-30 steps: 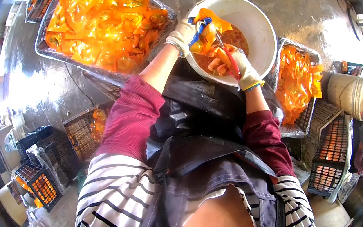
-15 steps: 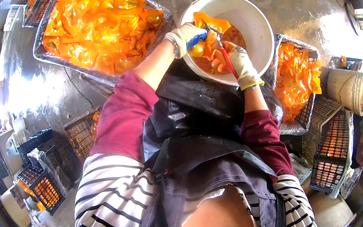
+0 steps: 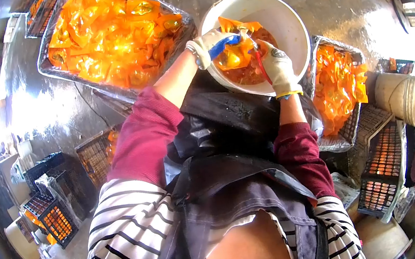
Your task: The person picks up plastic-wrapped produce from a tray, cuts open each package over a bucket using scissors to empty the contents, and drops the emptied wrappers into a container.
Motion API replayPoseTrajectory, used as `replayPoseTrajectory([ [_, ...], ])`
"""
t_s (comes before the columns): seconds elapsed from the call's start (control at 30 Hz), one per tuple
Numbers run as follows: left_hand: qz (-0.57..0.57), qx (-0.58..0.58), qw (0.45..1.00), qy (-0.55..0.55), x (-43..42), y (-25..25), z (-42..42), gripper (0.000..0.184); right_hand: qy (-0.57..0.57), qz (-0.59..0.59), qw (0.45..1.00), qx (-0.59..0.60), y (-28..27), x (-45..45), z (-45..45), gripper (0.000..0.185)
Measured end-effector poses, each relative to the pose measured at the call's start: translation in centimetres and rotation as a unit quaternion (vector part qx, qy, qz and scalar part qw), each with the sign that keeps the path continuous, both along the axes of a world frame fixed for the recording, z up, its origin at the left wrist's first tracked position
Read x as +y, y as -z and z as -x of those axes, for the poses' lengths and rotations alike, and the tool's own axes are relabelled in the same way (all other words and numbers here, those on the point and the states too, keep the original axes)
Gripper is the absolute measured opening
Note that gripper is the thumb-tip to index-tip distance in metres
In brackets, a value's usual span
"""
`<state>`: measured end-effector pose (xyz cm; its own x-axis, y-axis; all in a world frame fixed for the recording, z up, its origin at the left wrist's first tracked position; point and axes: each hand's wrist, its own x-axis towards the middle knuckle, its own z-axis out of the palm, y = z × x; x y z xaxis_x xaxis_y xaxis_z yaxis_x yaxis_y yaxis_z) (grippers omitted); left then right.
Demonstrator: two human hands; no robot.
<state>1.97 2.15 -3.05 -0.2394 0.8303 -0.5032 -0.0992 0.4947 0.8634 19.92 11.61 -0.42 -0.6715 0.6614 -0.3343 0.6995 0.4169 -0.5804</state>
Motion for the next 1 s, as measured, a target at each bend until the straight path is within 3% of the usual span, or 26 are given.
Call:
replayPoseTrajectory([
  [0.03,-0.001,0.014,1.000,0.027,-0.3,-0.1,0.1,0.036,-0.006,-0.036,0.999,0.016,0.4,0.0,-0.2,0.023],
  [0.1,0.045,-0.065,0.997,0.015,-0.6,0.1,0.2,0.037,-0.021,-0.109,0.993,0.047,1.7,0.3,-0.5,0.021],
  [0.17,-0.012,0.001,0.987,0.159,-1.3,2.7,1.7,0.037,-0.029,-0.118,0.992,0.030,1.3,0.3,-0.6,0.022],
  [0.27,0.093,0.038,0.978,0.182,-0.8,4.3,1.8,0.041,-0.013,-0.089,0.996,0.003,1.3,0.5,-0.6,0.022],
  [0.3,0.096,0.130,0.963,0.214,-0.8,-2.2,0.1,0.048,-0.003,-0.073,0.997,-0.006,1.4,0.7,-0.5,0.023],
  [0.37,0.094,0.219,0.938,0.253,-0.6,-3.1,-0.5,0.046,0.016,-0.077,0.997,0.007,1.9,0.8,-0.6,0.026],
  [0.47,-0.024,0.206,0.949,0.238,-1.8,-0.1,0.8,0.038,0.008,-0.061,0.998,0.024,4.7,1.5,-1.2,0.031],
  [0.5,-0.041,0.278,0.925,0.257,-1.9,-0.4,0.5,0.030,-0.001,-0.053,0.998,0.029,4.8,1.6,-1.2,0.033],
  [0.57,-0.184,0.206,0.952,0.134,-2.6,-1.3,-0.2,0.027,-0.011,-0.011,0.999,-0.032,4.8,1.3,-1.3,0.035],
  [0.67,-0.384,0.066,0.921,-0.004,-2.4,-3.1,-0.8,0.034,-0.017,0.027,0.997,-0.068,5.5,1.3,-1.6,0.036],
  [0.73,-0.330,0.034,0.942,-0.050,-2.2,-3.1,0.0,0.038,0.007,0.035,0.997,-0.074,4.9,1.1,-1.3,0.038],
  [0.77,-0.300,0.013,0.951,-0.075,-2.1,-3.1,0.2,0.040,0.053,0.113,0.992,0.010,6.3,1.4,-1.3,0.035],
  [0.8,-0.283,-0.004,0.954,-0.097,-1.8,-3.2,0.2,0.042,0.100,0.189,0.972,0.094,6.2,1.3,-0.8,0.033],
  [0.87,-0.261,-0.028,0.957,-0.126,-0.9,-3.2,0.0,0.041,0.180,0.381,0.860,0.287,5.7,1.3,-0.5,0.035],
  [0.97,-0.252,-0.084,0.948,-0.176,0.6,-2.9,-1.8,0.038,0.222,0.500,0.717,0.432,3.7,1.0,-0.6,0.032],
  [1.0,-0.255,-0.109,0.940,-0.197,1.2,-2.5,-2.6,0.036,0.230,0.496,0.732,0.407,1.3,0.4,-0.2,0.032],
])
